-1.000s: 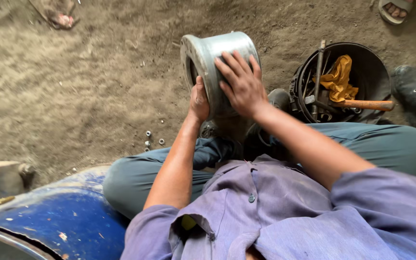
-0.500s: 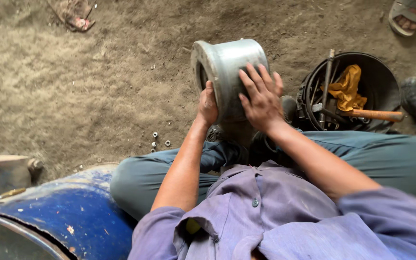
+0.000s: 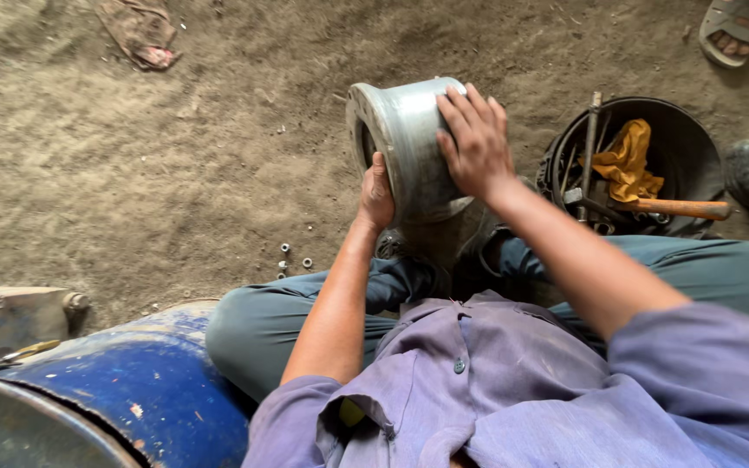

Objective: The person rubs a metal automotive component by hand while sitting on the floor near a blue barrel and a bucket of tools.

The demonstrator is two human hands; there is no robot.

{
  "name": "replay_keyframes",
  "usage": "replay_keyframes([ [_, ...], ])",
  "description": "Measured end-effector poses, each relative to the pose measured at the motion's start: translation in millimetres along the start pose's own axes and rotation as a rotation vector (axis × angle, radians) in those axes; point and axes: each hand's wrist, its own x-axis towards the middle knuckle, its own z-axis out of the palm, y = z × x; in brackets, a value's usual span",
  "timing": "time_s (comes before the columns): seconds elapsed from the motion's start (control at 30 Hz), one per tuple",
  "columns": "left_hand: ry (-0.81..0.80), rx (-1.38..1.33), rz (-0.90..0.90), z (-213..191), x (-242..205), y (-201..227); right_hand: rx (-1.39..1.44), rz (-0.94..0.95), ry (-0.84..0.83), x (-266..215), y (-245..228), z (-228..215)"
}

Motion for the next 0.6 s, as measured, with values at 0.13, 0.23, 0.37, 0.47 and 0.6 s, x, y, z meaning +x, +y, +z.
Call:
replay_keyframes([
  [0.13,0.018,0.088,-0.044,-4.9,1.7,-6.3,-0.042,-0.034,-0.036,-54.5,-18.8,-20.3],
  [0.23,-0.001,0.064,-0.028,-4.1,9.5,-6.6,-0.068,-0.033,-0.049,-53.8,-20.0,-27.9],
  [0.37,-0.007,-0.021,-0.010,-4.9,7.5,-4.1,-0.085,-0.024,-0.030,-16.6,-10.5,-20.6],
  [0.47,0.000,-0.024,-0.001,-6.2,6.8,-3.0,-0.054,0.039,-0.088,22.9,-3.4,-9.1],
  [0.6,0.012,-0.018,-0.017,-5.7,3.7,-10.7,-0.043,0.034,-0.067,21.7,-3.0,-6.1],
])
